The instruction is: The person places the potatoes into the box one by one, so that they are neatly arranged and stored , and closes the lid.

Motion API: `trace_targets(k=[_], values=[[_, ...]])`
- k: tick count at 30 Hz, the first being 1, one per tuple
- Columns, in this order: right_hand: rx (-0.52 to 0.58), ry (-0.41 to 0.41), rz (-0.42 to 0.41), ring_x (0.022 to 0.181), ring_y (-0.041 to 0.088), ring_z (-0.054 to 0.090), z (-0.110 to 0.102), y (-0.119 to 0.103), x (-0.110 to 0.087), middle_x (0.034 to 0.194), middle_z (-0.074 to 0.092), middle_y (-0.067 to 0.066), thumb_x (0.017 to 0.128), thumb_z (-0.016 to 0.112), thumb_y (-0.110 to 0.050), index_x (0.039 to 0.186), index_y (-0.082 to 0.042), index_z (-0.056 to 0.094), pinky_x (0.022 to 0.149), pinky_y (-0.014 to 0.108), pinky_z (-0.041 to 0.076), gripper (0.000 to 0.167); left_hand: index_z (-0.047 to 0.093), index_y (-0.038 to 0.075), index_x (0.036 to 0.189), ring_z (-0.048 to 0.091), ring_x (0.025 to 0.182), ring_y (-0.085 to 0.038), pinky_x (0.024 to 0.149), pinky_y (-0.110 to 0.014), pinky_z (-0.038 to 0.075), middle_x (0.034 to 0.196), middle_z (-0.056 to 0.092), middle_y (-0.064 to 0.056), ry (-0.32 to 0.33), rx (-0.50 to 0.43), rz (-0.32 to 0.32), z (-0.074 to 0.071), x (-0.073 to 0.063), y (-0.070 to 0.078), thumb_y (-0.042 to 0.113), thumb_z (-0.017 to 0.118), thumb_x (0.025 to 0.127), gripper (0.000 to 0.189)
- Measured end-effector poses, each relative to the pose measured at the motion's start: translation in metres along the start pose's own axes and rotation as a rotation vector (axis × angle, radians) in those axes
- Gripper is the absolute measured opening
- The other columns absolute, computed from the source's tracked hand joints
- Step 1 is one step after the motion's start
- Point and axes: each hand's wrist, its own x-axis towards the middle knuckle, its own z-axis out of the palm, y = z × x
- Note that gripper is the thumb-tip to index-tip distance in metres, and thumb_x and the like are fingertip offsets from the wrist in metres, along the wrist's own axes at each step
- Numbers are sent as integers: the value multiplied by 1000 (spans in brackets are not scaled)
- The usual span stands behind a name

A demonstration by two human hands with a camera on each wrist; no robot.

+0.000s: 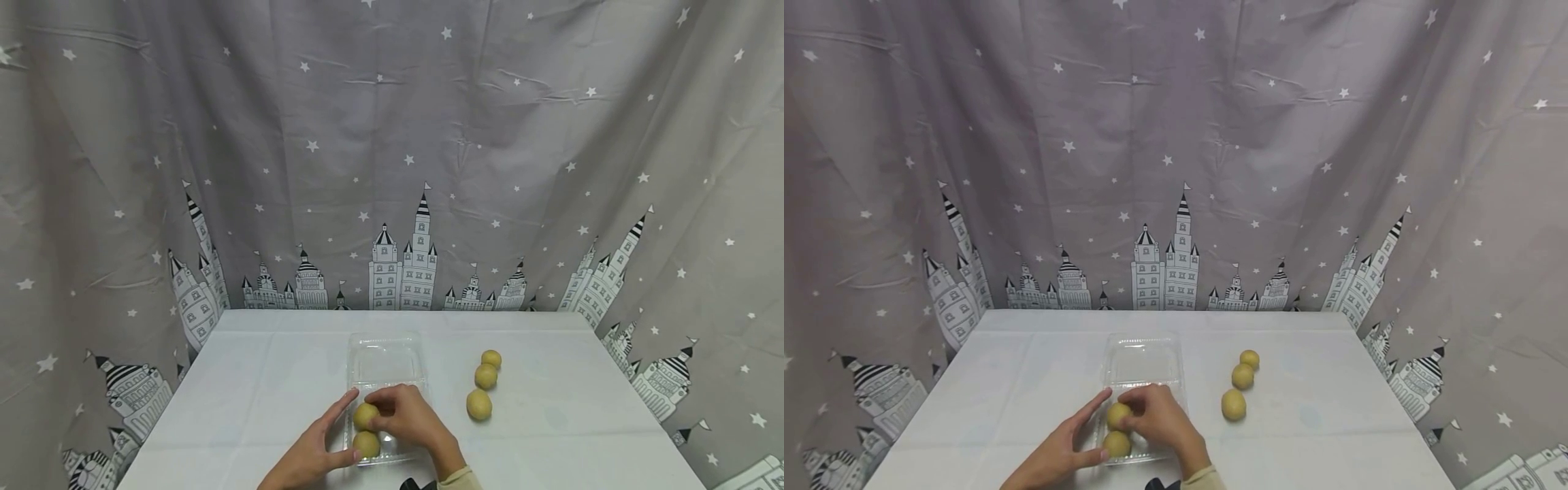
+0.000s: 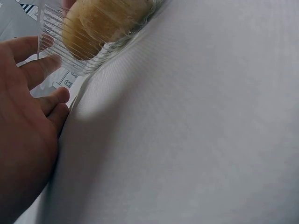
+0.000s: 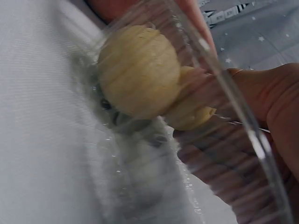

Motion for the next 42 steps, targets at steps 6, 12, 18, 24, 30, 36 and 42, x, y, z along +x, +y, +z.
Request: trace_targets(k=[6,12,18,24,30,36,42], values=[[1,10,10,102,2,77,5,0,2,114,84,2,88,87,-10,124,-3,81,96,20,61,37,33,20,174,19,167,-47,129,-79,19,181,32,-9,6,12,1,0,0,1,28,87,90,100],[-20,17,7,100,3,77,7,-1,3,111,85,2,86,88,-9,121,-4,82,94,22,62,36,33,19,174,19,168,-47,129,-79,17,181,31,-10,3,3,-6,-1,1,0,28,87,90,100],[-44,16,20,100,4,77,5,-4,2,110,85,0,89,89,-16,121,-6,83,93,23,63,34,33,19,174,19,168,-46,130,-79,16,181,31,-9,3,2,-13,-1,2,1,29,87,91,99],[-71,26,66,99,2,77,1,-5,-2,112,85,-1,91,87,-25,121,-9,84,93,23,62,34,34,18,173,19,168,-46,130,-78,17,181,31,-10,4,1,-20,0,1,2,30,88,90,100],[-71,33,81,99,5,78,-4,-5,-5,113,85,2,90,86,-18,120,-7,83,91,24,63,32,33,18,174,20,168,-46,130,-77,18,181,30,-11,7,10,-14,-1,2,1,30,88,90,101],[-8,37,66,99,11,81,0,-5,-5,112,85,5,89,86,-10,118,-5,83,90,25,65,29,33,19,174,19,168,-48,130,-79,17,181,30,-11,3,3,-27,-1,2,3,31,88,90,101],[-10,34,68,97,7,80,1,-8,-5,110,85,3,90,87,-11,117,-6,83,89,24,64,28,33,19,174,18,168,-48,129,-80,17,181,30,-9,4,-10,-42,0,2,4,32,88,90,101]])
